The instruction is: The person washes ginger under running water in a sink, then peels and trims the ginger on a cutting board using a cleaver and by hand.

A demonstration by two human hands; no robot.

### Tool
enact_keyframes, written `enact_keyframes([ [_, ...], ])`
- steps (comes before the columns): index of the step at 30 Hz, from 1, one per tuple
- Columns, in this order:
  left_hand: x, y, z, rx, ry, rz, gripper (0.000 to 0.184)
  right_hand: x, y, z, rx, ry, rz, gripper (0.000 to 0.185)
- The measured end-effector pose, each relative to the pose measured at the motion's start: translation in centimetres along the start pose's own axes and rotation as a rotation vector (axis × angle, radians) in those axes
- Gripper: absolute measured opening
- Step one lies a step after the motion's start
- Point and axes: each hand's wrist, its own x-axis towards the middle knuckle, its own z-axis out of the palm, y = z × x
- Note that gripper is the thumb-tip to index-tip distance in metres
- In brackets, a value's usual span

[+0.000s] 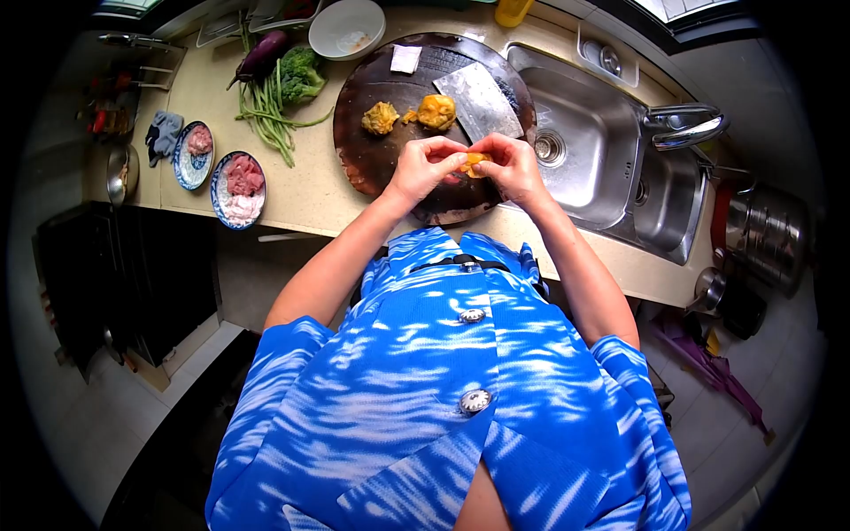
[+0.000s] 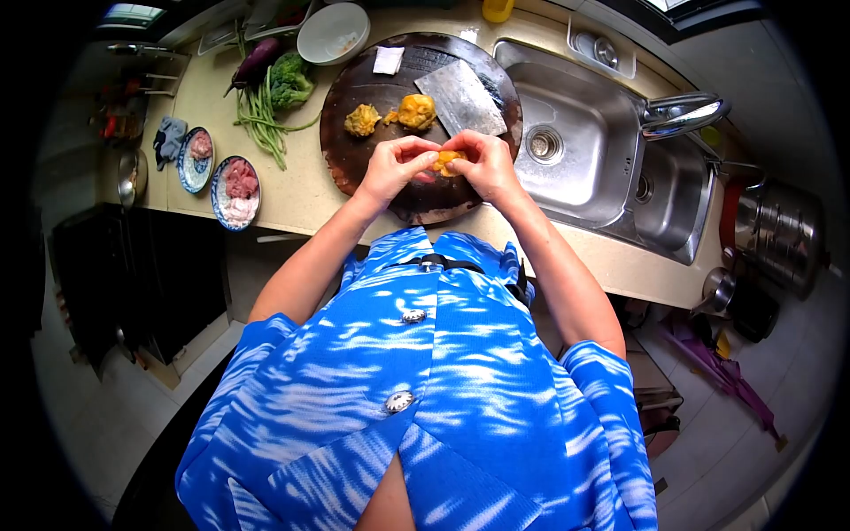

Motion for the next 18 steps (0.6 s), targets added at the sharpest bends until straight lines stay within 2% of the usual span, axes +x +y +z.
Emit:
enact_keyframes([
  [1,0.1,0.0,0.0,0.16,-0.013,0.069,0.019,0.0,-0.2,-0.1,-0.117,-0.007,0.002,0.02],
  [2,0.2,0.0,-0.1,0.16,-0.011,0.07,0.019,0.0,-0.2,-0.1,-0.119,-0.008,0.001,0.02],
  [4,0.2,0.1,-0.5,0.412,-0.004,0.068,0.018,0.1,0.0,0.1,-0.184,0.011,0.016,0.019],
  [10,0.7,0.5,-0.6,0.291,-0.05,-0.1,0.016,-0.1,-0.3,0.3,-0.243,0.009,-0.001,0.017],
  [14,0.8,0.8,-0.9,0.237,-0.092,-0.142,0.016,-0.5,-1.0,0.8,-0.268,-0.013,-0.04,0.017],
  [16,0.8,0.7,-1.1,0.195,-0.093,-0.19,0.014,-0.7,-2.1,1.2,-0.427,0.005,-0.227,0.018],
  [18,0.8,0.6,-1.2,0.13,-0.083,-0.211,0.013,-1.0,-2.6,1.6,-0.445,0.021,-0.22,0.019],
])
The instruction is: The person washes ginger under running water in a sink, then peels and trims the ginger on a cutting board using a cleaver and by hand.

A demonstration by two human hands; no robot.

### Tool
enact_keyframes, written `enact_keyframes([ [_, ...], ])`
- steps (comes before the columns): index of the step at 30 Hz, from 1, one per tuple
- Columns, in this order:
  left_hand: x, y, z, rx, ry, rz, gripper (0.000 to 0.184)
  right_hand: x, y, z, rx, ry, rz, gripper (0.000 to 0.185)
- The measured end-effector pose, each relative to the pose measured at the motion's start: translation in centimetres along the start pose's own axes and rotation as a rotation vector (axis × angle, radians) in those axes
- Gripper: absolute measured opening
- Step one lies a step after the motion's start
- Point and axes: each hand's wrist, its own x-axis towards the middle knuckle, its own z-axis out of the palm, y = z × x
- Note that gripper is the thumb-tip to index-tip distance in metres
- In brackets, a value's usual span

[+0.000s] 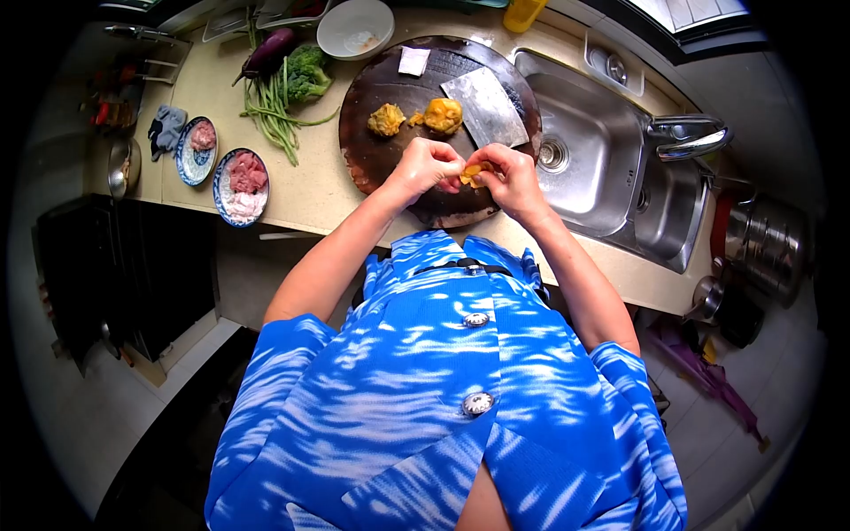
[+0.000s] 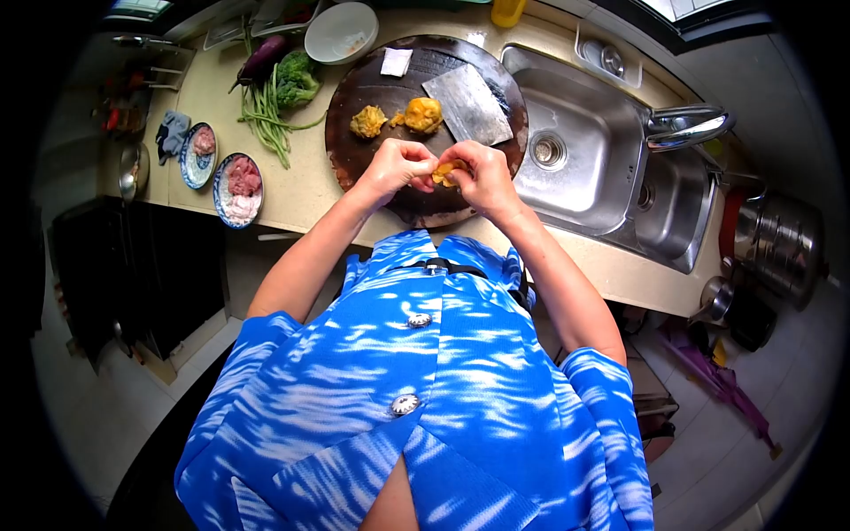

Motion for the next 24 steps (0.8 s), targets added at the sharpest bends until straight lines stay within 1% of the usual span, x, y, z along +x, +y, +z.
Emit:
enact_keyframes([
  [1,0.0,-0.1,0.0,-0.065,0.002,-0.021,0.013,0.0,0.1,0.2,-0.028,0.039,-0.08,0.02],
  [2,0.0,-0.2,-0.1,-0.065,0.004,-0.021,0.013,0.0,0.2,0.3,-0.055,0.077,-0.16,0.021],
  [4,-0.1,-0.5,-0.3,-0.334,-0.002,-0.118,0.009,0.0,0.3,0.5,-0.026,0.096,-0.161,0.021],
  [5,-0.1,-0.8,-0.4,-0.334,0.0,-0.118,0.009,0.0,0.4,0.6,0.0,0.116,-0.16,0.022],
  [7,0.0,-1.8,-0.6,-0.604,-0.074,-0.169,0.015,0.1,0.9,1.0,0.04,0.126,-0.151,0.021],
  [8,0.1,-2.2,-0.6,-0.604,-0.074,-0.169,0.015,0.1,1.2,1.1,0.079,0.138,-0.141,0.021],
  [10,-0.2,-2.4,-0.3,-0.69,-0.046,-0.163,0.017,0.2,0.9,1.0,0.049,0.137,-0.12,0.021],
  [12,-0.4,-1.9,-0.3,-0.687,-0.057,-0.145,0.017,0.2,0.9,1.0,0.02,0.135,-0.099,0.02],
  [14,-0.6,-1.8,-0.1,-0.685,-0.069,-0.127,0.018,0.2,1.3,0.9,-0.049,0.114,-0.129,0.02],
  [16,-0.8,-2.0,-0.1,-0.416,-0.075,-0.073,0.02,0.2,1.1,0.8,-0.049,0.106,-0.125,0.02],
  [18,-0.8,-2.0,-0.1,-0.439,-0.068,-0.065,0.022,0.2,1.2,0.9,-0.049,0.098,-0.121,0.02],
  [20,-0.7,-1.9,-0.2,-0.495,-0.067,-0.045,0.02,0.2,1.8,1.1,0.061,0.11,-0.059,0.02],
  [21,-0.6,-2.0,-0.3,-0.496,-0.068,-0.045,0.02,0.3,1.8,1.2,0.061,0.11,-0.059,0.02],
  [23,-0.4,-2.1,-0.3,-0.586,-0.082,-0.052,0.018,0.3,1.9,1.4,0.221,0.125,0.0,0.018],
  [24,-0.3,-2.0,-0.3,-0.586,-0.082,-0.052,0.018,0.3,1.8,1.4,0.221,0.125,-0.001,0.018],
])
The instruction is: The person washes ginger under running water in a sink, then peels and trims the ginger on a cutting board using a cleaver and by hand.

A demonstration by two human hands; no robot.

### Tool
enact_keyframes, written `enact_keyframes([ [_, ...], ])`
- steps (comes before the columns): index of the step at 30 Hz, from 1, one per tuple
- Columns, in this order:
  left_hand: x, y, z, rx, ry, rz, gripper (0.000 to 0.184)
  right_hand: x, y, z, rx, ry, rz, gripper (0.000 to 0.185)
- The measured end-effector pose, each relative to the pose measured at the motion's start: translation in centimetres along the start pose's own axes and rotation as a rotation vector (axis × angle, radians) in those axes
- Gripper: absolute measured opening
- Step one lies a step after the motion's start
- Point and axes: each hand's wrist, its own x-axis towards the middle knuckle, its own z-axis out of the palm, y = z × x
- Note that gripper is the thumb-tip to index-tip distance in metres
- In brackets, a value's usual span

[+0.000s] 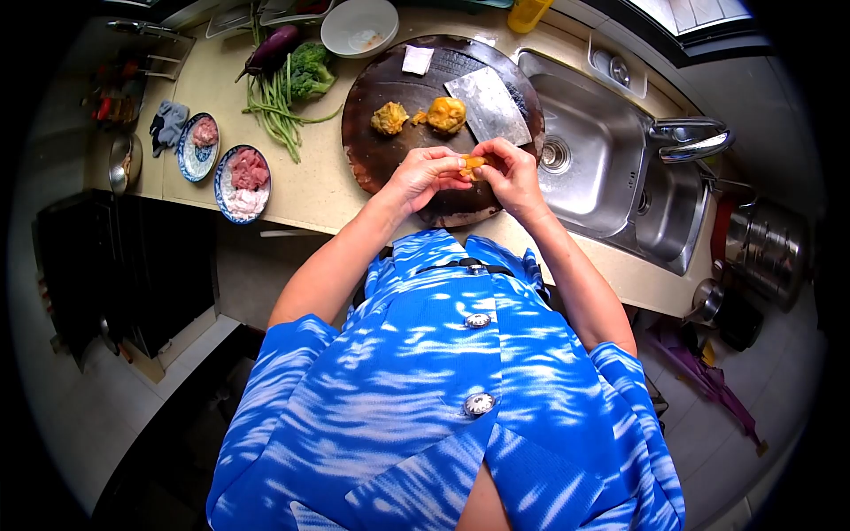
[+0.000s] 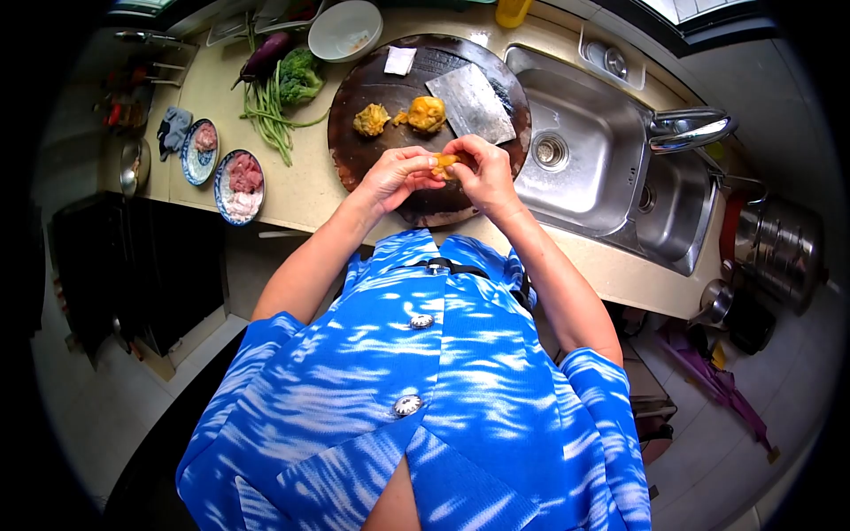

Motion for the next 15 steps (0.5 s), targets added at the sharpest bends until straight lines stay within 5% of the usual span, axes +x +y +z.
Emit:
enact_keyframes([
  [9,0.3,-0.3,1.0,-0.025,0.048,0.07,0.012,0.0,-0.1,0.1,0.038,0.034,0.024,0.019],
  [15,0.7,-0.5,1.4,-0.191,0.011,0.09,0.014,0.1,0.4,0.1,0.471,0.073,0.136,0.018],
])
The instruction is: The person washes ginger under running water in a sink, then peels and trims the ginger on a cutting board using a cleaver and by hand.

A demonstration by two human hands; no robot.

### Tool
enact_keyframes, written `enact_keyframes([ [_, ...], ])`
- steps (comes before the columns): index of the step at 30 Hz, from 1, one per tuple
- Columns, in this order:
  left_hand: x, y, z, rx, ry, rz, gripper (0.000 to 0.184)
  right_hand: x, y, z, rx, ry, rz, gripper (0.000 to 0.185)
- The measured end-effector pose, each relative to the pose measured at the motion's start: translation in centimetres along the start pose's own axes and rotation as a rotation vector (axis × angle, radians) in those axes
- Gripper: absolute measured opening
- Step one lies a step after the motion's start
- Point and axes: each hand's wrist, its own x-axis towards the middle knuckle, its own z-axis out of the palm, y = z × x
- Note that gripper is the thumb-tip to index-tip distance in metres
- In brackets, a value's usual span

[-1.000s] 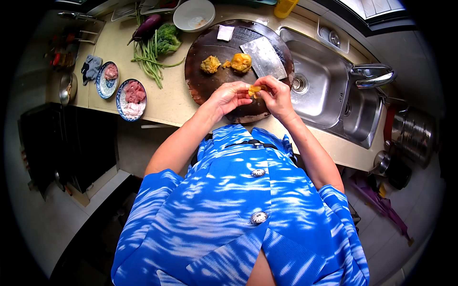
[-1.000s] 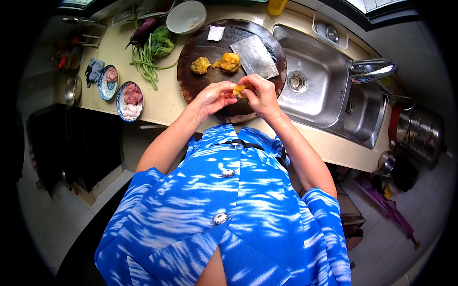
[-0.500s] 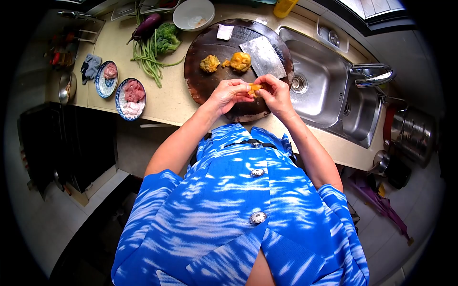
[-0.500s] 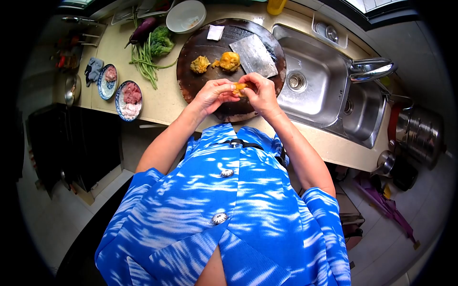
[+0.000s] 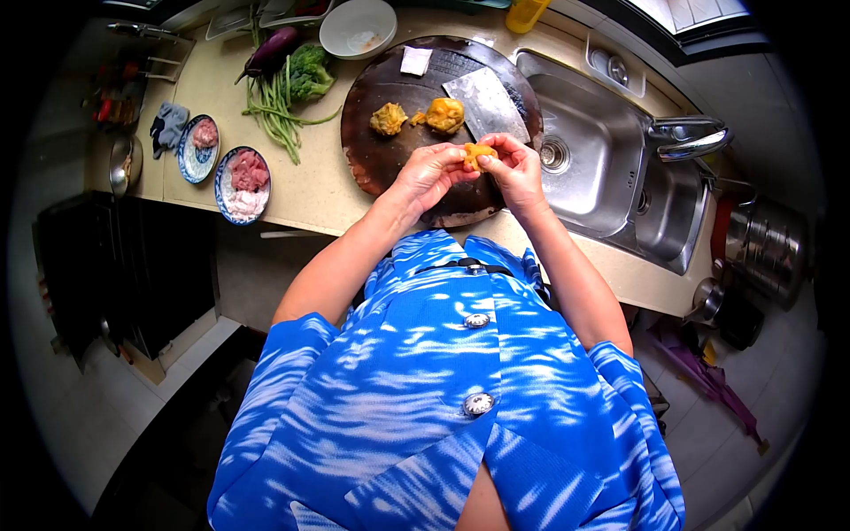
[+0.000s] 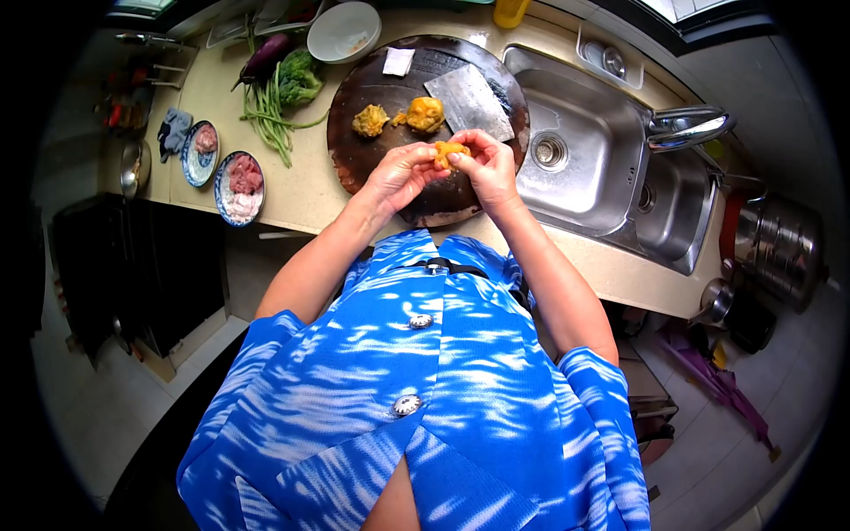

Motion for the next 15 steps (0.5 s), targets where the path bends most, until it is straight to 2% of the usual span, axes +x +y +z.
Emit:
enact_keyframes([
  [3,-0.1,0.1,0.2,-0.039,-0.009,-0.018,0.016,0.0,0.3,0.0,0.145,0.008,0.027,0.019],
  [9,-0.3,0.8,1.1,-0.086,0.012,-0.081,0.015,-0.1,-0.3,0.0,-0.153,0.013,0.0,0.019],
  [11,0.2,0.3,-0.1,0.263,0.036,0.034,0.015,-0.1,-1.2,0.2,-0.633,-0.008,-0.098,0.018],
  [12,0.1,0.4,0.0,0.377,0.078,0.053,0.016,0.0,-1.5,0.2,-0.633,-0.009,-0.097,0.018],
  [13,0.2,0.3,-0.1,0.377,0.078,0.053,0.016,0.0,-1.6,0.2,-0.85,-0.061,-0.268,0.017],
  [14,0.3,0.2,-0.2,0.51,0.077,0.082,0.015,0.0,-1.7,0.2,-1.065,-0.112,-0.442,0.017],
  [15,0.4,0.2,-0.2,0.644,0.073,0.112,0.014,-0.1,-1.7,0.2,-1.067,-0.11,-0.44,0.017],
])
